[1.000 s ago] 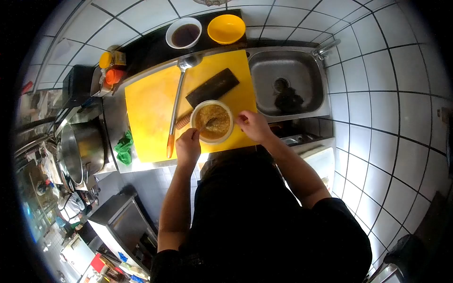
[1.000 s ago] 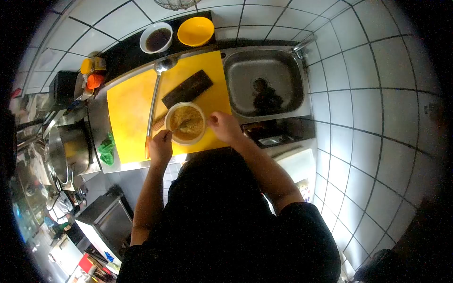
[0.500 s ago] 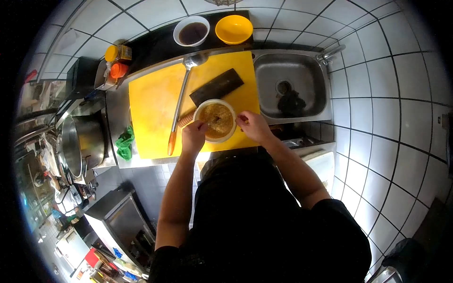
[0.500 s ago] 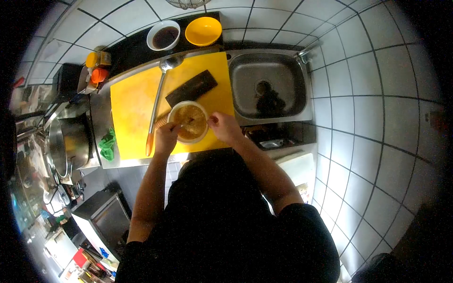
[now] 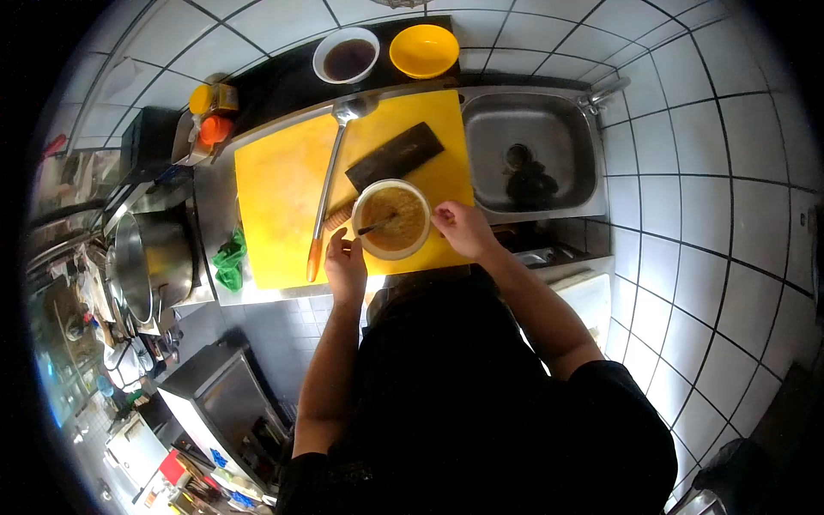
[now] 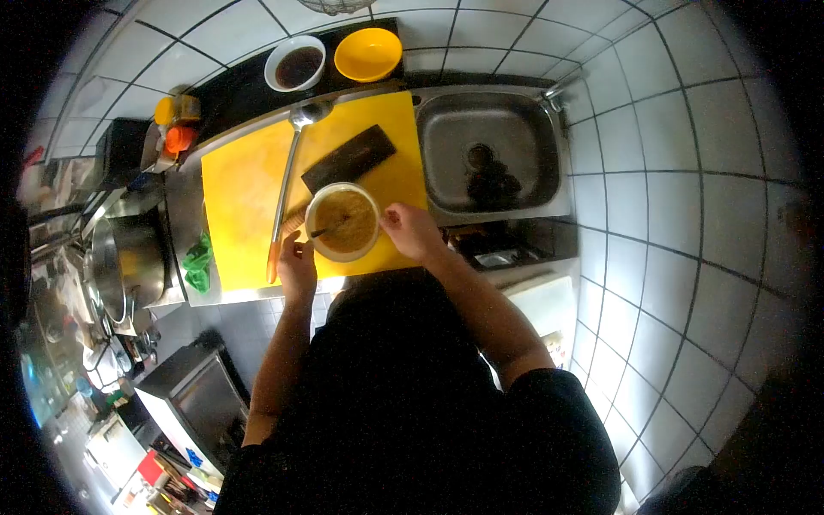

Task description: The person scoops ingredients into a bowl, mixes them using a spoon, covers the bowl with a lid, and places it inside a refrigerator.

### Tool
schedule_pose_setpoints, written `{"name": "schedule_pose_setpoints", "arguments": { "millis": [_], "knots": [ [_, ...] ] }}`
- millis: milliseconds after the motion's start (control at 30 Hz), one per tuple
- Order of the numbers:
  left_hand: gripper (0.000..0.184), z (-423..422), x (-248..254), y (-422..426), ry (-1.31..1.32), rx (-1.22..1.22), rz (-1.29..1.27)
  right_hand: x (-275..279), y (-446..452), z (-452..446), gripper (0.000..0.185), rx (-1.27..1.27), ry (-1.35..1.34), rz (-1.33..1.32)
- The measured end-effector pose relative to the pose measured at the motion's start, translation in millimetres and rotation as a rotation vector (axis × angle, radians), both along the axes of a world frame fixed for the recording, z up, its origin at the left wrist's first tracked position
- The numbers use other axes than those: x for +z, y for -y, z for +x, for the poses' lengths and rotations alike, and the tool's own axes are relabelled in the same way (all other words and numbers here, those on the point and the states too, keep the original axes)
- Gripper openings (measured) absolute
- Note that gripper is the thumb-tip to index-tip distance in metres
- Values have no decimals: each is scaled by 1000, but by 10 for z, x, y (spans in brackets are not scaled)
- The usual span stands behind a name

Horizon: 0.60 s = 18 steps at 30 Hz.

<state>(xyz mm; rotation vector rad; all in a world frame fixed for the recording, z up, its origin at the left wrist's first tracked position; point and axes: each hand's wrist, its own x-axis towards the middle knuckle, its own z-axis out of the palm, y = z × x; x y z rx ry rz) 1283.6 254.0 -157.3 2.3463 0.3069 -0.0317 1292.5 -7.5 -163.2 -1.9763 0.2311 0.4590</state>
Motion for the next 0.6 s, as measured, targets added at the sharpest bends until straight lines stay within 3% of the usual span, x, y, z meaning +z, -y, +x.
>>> {"name": "schedule_pose_setpoints", "arguments": {
  "millis": [100, 200, 300, 333, 500, 567, 600],
  "knots": [
    [28, 50, -78, -8, -278, 158, -377, -84, -12, -19, 32, 25, 72, -22],
    [29, 85, -173, -30, -399, 196, -637, 9, 47, 30, 36, 9, 9, 10],
    [18, 57, -107, -12, -471, 234, -761, -123, 301, 79, 41, -100, 74, -118],
    [16, 34, -122, -27, -493, 246, -801, -124, 450, 135, 43, -179, -15, -81],
    [17, -148, -9, 45, -555, 310, -936, -20, 1537, 571, 37, -559, 88, -446],
    [18, -235, 2, 74, -553, 339, -988, -342, 2360, 777, 27, 86, 273, -1213],
    [19, -289, -42, 44, -567, 352, -1002, -480, 2596, 888, 27, -341, 278, -982]
  ]
}}
